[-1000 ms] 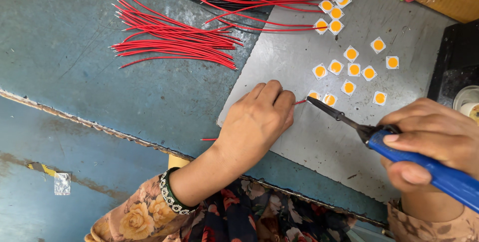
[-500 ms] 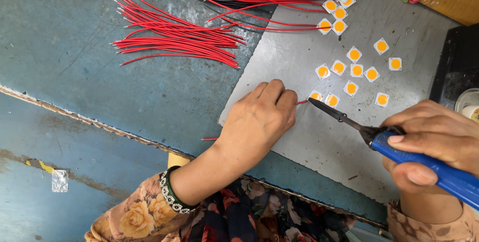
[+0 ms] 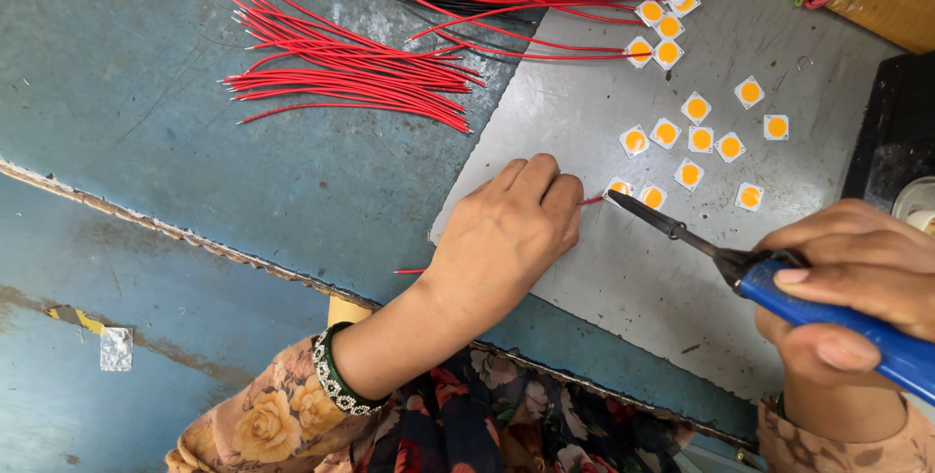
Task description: The person solders red wires to small square LED modules arranged on a metal work surface. They repeatedly pick up a wire, position it on a contact point, and use a soldering iron to attach it, then move to the next LED.
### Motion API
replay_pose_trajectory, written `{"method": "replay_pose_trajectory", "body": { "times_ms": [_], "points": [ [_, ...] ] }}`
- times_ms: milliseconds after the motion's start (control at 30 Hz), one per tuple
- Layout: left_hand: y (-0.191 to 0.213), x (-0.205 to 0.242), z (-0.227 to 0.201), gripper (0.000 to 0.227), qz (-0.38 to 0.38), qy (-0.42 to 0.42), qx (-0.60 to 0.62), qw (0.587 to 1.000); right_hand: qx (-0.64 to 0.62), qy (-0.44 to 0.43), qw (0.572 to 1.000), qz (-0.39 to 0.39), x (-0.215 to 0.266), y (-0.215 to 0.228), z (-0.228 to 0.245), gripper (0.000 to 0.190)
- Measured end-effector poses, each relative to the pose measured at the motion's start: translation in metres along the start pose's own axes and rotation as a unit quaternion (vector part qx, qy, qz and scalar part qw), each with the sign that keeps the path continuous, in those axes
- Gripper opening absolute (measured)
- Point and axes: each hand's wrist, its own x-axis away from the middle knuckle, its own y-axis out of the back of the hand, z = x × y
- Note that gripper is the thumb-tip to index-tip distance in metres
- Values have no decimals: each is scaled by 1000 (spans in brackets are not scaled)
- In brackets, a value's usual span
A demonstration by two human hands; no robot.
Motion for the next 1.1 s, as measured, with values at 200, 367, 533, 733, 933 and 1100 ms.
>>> {"method": "replay_pose_trajectory", "body": {
  "times_ms": [200, 367, 533, 733, 933, 1100],
  "points": [
    [-1, 0, 1, 16, -1, -1, -3, 1000, 4, -52, 988, 143, 12, 26, 4, 36],
    [-1, -1, 1, 16, -1, 1, -4, 1000, 44, -66, 992, 100, 10, 14, 15, 38],
    [-1, -1, 0, 16, -3, 0, -12, 1000, 10, -30, 996, 79, 1, 9, 10, 40],
    [-2, -1, 0, 16, -10, -3, -19, 1000, 25, 6, 1000, -12, -8, -1, 6, 38],
    [-3, -1, 0, 15, -14, -1, -19, 1000, 42, -44, 995, 77, -3, 10, 18, 37],
    [-2, -2, 0, 15, -12, 0, -15, 1000, 61, -86, 993, 59, -2, -3, 26, 47]
  ]
}}
